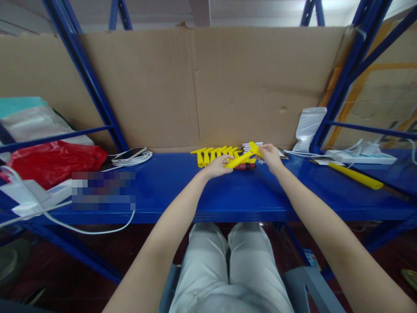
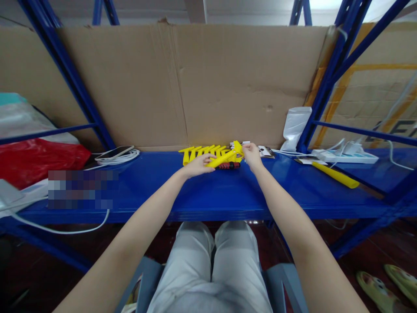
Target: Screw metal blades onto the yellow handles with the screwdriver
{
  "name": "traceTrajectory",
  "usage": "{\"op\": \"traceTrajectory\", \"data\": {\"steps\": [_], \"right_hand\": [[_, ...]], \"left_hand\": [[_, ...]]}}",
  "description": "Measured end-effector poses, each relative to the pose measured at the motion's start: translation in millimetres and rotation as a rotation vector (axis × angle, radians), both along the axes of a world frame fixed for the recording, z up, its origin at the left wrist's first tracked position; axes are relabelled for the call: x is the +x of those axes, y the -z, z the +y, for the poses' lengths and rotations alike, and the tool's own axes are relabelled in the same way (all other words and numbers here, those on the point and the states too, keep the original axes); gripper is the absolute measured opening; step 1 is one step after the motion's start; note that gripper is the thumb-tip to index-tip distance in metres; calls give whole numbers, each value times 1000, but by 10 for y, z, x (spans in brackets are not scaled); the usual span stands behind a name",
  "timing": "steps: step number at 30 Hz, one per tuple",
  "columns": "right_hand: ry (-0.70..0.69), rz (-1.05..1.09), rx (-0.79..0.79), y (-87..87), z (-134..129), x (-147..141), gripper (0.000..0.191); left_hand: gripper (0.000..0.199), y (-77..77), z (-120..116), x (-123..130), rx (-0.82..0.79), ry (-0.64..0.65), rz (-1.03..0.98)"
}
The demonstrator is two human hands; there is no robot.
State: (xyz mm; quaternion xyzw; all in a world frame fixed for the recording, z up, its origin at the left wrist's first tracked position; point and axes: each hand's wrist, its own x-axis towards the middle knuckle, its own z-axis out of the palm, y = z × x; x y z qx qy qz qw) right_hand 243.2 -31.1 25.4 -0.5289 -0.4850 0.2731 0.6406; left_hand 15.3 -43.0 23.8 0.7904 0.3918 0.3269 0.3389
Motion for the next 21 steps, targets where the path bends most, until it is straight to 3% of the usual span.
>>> {"op": "traceTrajectory", "data": {"steps": [3, 6, 14, 21], "right_hand": [[-31, -73, -1, 28, 8, -56, 6], [-102, -176, 34, 60, 20, -99, 3], [-396, -507, 167, 106, -25, -231, 16], [-478, -605, 208, 185, 8, -245, 24]], "left_hand": [[44, -21, -127, 93, 201, -99, 284], [38, -49, -219, 163, 321, -174, 419], [28, -43, -186, 124, 399, -349, 501], [26, -19, -103, 120, 354, -400, 424]]}}
